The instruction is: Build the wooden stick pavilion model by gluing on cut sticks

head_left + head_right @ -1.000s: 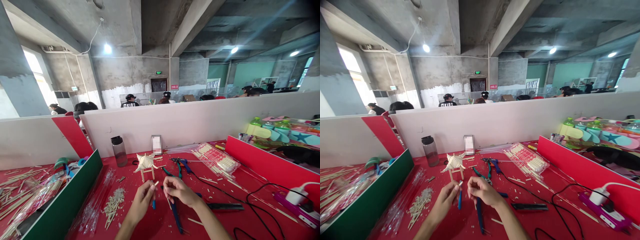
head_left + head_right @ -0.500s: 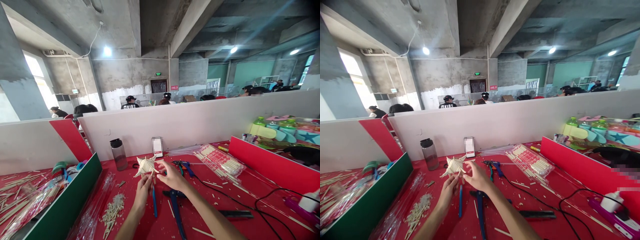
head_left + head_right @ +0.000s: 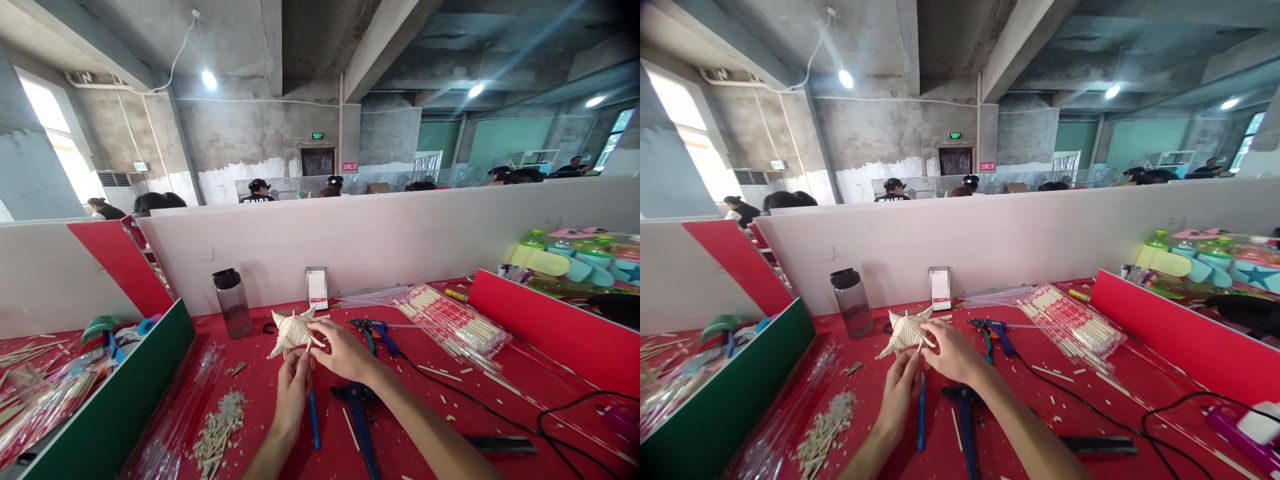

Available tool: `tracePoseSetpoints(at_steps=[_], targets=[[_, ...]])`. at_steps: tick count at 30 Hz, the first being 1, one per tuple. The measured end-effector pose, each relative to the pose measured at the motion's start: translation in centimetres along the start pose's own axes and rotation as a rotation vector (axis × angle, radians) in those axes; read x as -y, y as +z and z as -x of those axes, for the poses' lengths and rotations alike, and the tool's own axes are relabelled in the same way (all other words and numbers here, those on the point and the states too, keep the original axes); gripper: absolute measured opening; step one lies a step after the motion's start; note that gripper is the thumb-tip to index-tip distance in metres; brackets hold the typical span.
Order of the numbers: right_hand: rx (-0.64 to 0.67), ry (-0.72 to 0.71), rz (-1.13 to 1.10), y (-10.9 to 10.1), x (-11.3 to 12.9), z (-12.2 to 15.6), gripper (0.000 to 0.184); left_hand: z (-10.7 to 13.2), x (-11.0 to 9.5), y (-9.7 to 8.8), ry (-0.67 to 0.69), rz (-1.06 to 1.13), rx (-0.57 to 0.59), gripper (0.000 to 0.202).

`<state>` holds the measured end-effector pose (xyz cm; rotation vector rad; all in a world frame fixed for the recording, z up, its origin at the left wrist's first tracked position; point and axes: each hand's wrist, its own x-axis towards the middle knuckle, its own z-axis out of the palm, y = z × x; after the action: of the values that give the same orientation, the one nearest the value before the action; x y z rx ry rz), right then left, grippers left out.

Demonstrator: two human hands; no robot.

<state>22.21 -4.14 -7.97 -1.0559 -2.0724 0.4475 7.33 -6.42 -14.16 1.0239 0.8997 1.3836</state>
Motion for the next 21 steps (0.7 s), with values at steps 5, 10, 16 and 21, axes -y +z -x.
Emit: tracePoseSetpoints(at_steps=[5, 10, 16, 21], targets=[[-0.046, -0.031, -0.012, 0.5, -0.4, 0.1, 0.042, 0.4, -0.6, 0.3, 0.023, 0.013, -0.01, 0.051], [-0.079, -0.021, -0.018, 1.0, -0.4, 0.0, 0.039, 0.5, -0.9, 0.4, 0.011, 0.032, -0.014, 0.051], [-0.093, -0.033, -0.038, 1.1, -0.4, 0.1, 0.036, 0.7, -0.9, 0.3, 0.002, 0.046, -0.007, 0.051], [-0.097, -0.042, -0.047, 1.0, -0.2, 0.1, 0.034, 0.7, -0.5, 0.1, -0.008, 0.048, -0.005, 0.053]])
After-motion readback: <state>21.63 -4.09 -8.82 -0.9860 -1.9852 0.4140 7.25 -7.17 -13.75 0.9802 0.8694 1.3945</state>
